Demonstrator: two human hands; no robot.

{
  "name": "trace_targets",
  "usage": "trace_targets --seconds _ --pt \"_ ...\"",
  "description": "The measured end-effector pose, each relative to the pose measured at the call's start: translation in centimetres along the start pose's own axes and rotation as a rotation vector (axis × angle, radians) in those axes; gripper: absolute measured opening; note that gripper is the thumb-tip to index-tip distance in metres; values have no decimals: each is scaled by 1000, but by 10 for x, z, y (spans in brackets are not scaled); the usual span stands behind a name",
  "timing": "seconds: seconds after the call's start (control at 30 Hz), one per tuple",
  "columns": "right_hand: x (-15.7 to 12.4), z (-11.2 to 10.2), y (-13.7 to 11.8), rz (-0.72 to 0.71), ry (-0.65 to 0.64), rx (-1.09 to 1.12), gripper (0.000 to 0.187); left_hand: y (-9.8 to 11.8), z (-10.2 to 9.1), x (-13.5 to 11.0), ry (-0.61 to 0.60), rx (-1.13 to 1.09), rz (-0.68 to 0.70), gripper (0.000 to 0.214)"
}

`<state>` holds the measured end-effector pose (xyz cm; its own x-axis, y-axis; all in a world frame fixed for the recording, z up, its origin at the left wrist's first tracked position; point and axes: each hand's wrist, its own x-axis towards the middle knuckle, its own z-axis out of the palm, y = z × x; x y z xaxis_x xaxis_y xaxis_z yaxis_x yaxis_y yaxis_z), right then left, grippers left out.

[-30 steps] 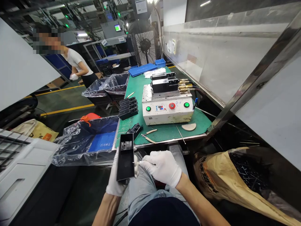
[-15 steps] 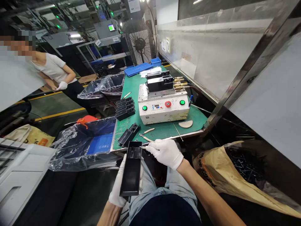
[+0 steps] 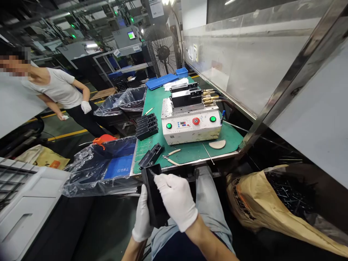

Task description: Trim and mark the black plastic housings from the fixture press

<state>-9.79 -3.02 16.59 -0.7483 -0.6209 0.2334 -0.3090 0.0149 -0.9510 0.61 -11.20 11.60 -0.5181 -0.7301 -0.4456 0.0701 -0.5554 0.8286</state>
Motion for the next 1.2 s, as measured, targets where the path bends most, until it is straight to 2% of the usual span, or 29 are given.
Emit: trace_targets --seconds 0.07,0.17,0.37,0.73,1.0,1.2 --pt "-6 15 -4 -2 -3 4 37 -2 -1 2 12 20 26 59" --pt "-5 26 0 -17 15 -29 36 -6 -6 6 49 84 127 57" --pt "-3 28 5 -36 37 -45 35 -11 -13 10 38 121 196 56" --pt "-7 31 10 -59 54 -168 42 -6 -8 5 72 294 269 61" --pt "-4 34 19 19 109 67 37 -2 -7 1 159 395 373 59" --pt "-5 32 19 160 36 262 41 -9 -27 13 135 556 438 61"
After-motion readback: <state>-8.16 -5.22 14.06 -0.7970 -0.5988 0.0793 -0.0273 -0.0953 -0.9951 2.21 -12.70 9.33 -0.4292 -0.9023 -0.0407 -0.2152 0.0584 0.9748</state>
